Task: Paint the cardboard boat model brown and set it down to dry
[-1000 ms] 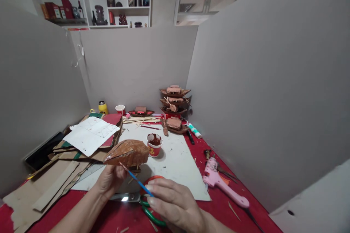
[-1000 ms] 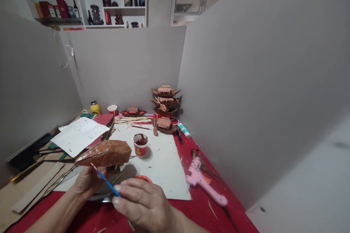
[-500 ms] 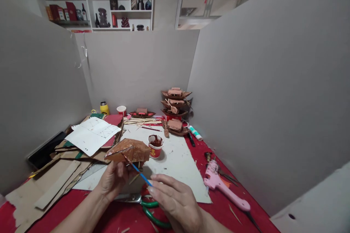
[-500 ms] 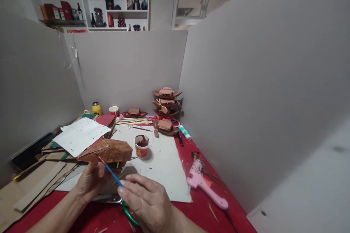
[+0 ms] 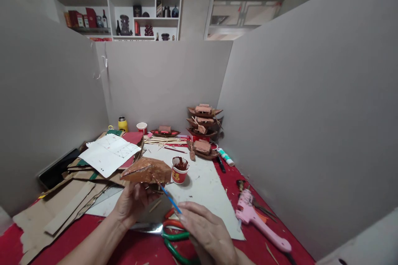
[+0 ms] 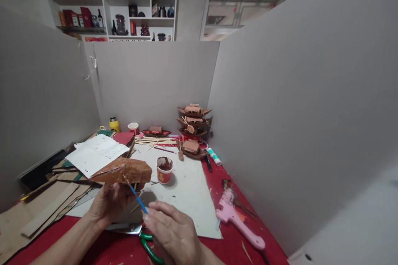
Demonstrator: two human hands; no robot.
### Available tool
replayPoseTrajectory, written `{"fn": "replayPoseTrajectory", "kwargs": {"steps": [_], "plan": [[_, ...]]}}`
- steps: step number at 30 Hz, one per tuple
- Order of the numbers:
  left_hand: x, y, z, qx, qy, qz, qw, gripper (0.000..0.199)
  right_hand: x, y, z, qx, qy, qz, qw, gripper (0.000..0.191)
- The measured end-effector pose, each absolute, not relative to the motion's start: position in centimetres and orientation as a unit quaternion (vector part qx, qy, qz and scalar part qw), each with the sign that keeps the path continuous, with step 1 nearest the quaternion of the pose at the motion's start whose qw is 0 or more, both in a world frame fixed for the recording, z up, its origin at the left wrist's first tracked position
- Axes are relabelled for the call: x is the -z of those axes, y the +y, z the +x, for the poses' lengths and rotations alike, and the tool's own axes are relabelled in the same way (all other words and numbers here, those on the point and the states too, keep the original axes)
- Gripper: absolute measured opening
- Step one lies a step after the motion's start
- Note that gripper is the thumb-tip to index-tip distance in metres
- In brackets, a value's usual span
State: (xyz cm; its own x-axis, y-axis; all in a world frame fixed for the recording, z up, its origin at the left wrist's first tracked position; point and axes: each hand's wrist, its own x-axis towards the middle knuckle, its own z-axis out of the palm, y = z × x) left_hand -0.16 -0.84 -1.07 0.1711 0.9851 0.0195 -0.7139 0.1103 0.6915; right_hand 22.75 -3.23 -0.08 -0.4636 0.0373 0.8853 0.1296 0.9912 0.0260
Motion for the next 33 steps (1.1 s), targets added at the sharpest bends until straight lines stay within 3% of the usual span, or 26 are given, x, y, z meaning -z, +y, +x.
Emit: {"fn": "replayPoseTrajectory", "kwargs": {"steps": [4,14,23,29,33], "plan": [[1.8,-0.7,0.0,-0.596,0.238,0.270,0.718,0.044,0.2,-3.0,22.1,0.062,-0.861,-0.026,0.504,0.045],[1.7,-0.6,0.1,-0.586,0.230,0.281,0.724,0.048,0.9,-2.8,22.3,0.039,-0.857,-0.050,0.511,0.046],[1.0,-0.7,-0.5,-0.595,0.216,0.280,0.722,0.048,1.3,-3.6,23.0,0.036,-0.835,-0.184,0.517,0.046],[0.9,-0.8,-0.3,-0.596,0.205,0.283,0.723,0.057,0.9,-3.4,22.5,0.061,-0.840,-0.066,0.535,0.046],[0.8,-0.9,-0.4,-0.593,0.194,0.282,0.729,0.055,1.0,-3.6,22.7,0.026,-0.832,-0.166,0.529,0.044]]}}
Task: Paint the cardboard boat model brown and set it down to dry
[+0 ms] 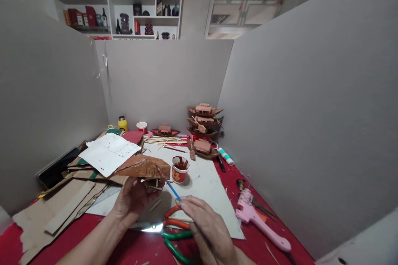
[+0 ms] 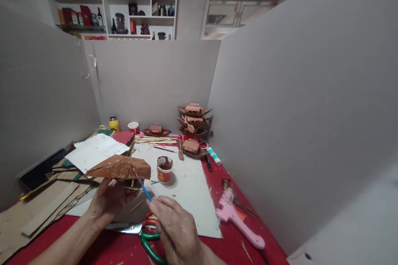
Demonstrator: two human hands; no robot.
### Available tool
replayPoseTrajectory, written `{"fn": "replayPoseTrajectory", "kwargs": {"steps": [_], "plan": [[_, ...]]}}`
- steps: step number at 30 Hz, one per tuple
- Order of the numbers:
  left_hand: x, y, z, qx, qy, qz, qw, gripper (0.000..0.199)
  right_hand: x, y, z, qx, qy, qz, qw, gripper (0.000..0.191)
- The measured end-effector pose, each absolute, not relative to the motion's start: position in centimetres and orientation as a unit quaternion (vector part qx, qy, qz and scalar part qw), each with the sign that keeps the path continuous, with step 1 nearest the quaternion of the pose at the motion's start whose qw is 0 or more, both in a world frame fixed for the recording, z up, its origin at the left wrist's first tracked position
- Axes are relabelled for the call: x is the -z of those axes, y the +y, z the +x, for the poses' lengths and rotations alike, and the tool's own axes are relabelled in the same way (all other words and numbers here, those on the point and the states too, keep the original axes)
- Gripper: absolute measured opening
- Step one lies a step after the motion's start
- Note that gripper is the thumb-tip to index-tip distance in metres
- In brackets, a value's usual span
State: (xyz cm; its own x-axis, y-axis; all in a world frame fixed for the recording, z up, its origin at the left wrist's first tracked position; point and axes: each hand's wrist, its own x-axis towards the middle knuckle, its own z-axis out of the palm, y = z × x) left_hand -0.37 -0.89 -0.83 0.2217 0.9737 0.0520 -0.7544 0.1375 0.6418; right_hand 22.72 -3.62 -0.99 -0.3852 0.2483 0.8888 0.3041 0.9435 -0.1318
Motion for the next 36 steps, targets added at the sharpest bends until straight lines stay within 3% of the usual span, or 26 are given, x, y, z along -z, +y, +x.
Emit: {"fn": "replayPoseTrajectory", "kwargs": {"steps": [7,12,18,23,29,36], "plan": [[1.11,-0.79,-0.27,-0.586,0.207,0.294,0.726,0.061,1.09,-3.74,22.90,0.023,-0.840,-0.116,0.530,0.045],[1.16,-0.79,-0.27,-0.588,0.200,0.290,0.728,0.047,1.23,-3.69,22.92,-0.022,-0.813,-0.184,0.553,0.040],[1.07,-0.79,-0.22,-0.569,0.197,0.311,0.735,0.040,1.16,-3.62,22.93,-0.036,-0.827,-0.114,0.550,0.042],[0.93,-0.81,-0.30,-0.579,0.209,0.286,0.735,0.042,1.38,-3.56,22.97,-0.052,-0.807,-0.189,0.557,0.037],[1.13,-0.90,-0.18,-0.574,0.203,0.298,0.735,0.037,1.04,-3.72,22.97,-0.013,-0.831,-0.108,0.546,0.043],[0.79,-0.94,-0.46,-0.587,0.197,0.289,0.730,0.039,1.25,-3.62,23.34,-0.042,-0.787,-0.174,0.591,0.035]]}}
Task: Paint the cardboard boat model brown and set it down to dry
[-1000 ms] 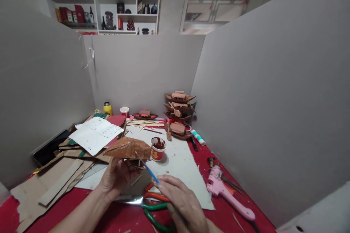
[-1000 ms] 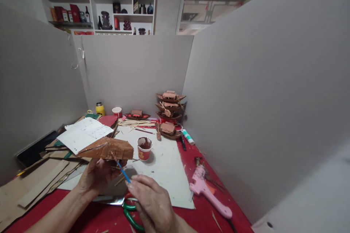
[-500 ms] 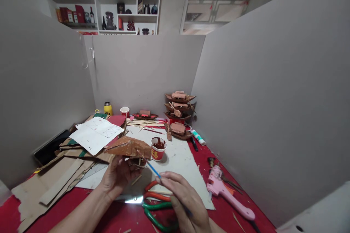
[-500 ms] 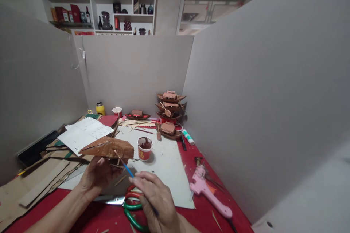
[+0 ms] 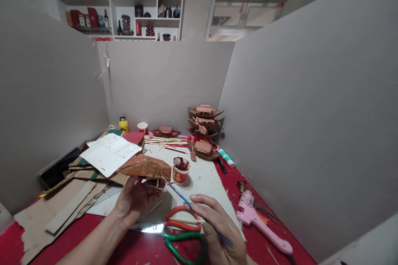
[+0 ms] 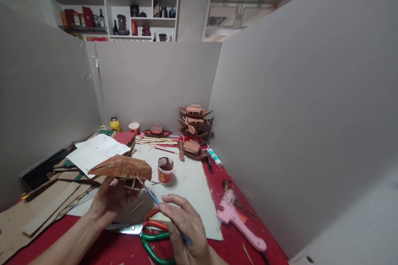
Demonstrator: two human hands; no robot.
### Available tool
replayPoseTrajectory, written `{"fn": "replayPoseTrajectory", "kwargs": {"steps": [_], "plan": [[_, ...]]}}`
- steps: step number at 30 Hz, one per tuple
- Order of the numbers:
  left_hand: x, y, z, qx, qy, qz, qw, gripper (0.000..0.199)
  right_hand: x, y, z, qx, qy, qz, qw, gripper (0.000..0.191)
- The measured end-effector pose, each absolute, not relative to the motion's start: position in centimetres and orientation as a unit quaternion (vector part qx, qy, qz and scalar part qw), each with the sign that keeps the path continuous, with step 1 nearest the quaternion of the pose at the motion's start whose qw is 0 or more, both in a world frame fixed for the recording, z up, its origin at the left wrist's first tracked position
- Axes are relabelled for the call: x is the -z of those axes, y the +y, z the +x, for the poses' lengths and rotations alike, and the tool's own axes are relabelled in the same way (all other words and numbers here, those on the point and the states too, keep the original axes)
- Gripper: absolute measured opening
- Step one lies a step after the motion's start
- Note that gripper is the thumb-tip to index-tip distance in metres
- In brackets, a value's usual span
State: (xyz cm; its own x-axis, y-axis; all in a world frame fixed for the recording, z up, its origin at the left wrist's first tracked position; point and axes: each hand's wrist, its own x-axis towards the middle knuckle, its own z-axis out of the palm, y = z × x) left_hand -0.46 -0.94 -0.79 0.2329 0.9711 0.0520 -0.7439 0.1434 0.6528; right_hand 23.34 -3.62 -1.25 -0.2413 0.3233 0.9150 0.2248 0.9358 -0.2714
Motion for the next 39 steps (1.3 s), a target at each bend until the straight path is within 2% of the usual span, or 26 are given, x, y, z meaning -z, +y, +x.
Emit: {"fn": "replayPoseTrajectory", "kwargs": {"steps": [6,11,14,25,31,39], "plan": [[1.5,-0.8,-0.3,-0.569,0.204,0.282,0.745,0.042,1.1,-3.3,23.1,-0.027,-0.819,-0.091,0.566,0.039],[1.3,-0.9,-0.2,-0.576,0.201,0.287,0.738,0.040,1.0,-3.3,23.1,-0.033,-0.800,-0.130,0.585,0.039],[1.1,-1.0,-0.1,-0.581,0.207,0.292,0.731,0.040,1.0,-3.3,23.3,-0.040,-0.796,-0.104,0.595,0.038],[0.9,-0.8,-0.2,-0.581,0.199,0.279,0.738,0.042,1.3,-3.1,23.3,-0.041,-0.796,-0.143,0.586,0.037],[0.6,-0.8,-0.5,-0.590,0.214,0.284,0.724,0.052,2.0,-3.2,23.9,-0.044,-0.770,-0.194,0.606,0.034],[2.3,-0.5,-0.4,-0.647,0.277,0.314,0.637,0.076,1.5,-2.2,23.3,0.019,-0.827,-0.021,0.562,0.044]]}}
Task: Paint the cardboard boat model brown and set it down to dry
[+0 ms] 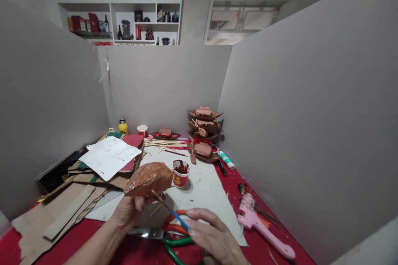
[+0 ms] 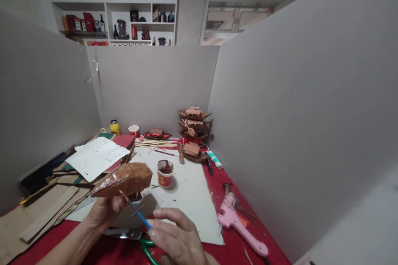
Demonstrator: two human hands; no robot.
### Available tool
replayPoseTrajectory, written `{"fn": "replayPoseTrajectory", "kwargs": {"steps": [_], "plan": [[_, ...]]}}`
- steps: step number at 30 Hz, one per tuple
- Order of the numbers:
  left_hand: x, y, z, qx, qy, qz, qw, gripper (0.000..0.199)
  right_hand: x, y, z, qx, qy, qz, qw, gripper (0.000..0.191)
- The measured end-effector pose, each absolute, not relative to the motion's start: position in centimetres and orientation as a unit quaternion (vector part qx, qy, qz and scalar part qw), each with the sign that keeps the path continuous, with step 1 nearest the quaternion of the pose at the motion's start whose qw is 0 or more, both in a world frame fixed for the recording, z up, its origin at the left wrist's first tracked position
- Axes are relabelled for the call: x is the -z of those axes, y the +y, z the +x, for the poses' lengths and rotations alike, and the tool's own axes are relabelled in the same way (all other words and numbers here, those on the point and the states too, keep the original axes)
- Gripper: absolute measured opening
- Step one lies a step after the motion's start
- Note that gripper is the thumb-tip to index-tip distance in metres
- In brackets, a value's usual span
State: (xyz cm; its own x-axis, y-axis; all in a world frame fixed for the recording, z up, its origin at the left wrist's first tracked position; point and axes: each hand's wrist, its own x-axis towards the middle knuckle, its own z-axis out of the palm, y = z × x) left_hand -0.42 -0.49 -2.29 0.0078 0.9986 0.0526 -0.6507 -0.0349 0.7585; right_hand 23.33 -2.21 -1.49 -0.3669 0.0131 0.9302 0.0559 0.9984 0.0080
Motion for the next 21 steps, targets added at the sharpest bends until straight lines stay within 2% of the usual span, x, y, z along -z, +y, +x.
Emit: {"fn": "replayPoseTrajectory", "kwargs": {"steps": [8,14,19,21], "plan": [[0.5,-1.3,0.1,-0.639,0.313,0.363,0.602,0.064,1.2,-2.8,23.5,-0.007,-0.823,-0.044,0.566,0.042],[0.0,-1.7,0.4,-0.644,0.316,0.380,0.583,0.081,1.0,-3.9,24.3,-0.046,-0.775,-0.151,0.612,0.034],[0.4,-1.5,-0.3,-0.629,0.329,0.390,0.587,0.092,0.9,-3.0,24.2,-0.047,-0.814,-0.020,0.578,0.037],[0.5,-1.3,-0.6,-0.631,0.337,0.395,0.577,0.094,1.2,-2.8,24.2,-0.037,-0.810,-0.015,0.584,0.037]]}}
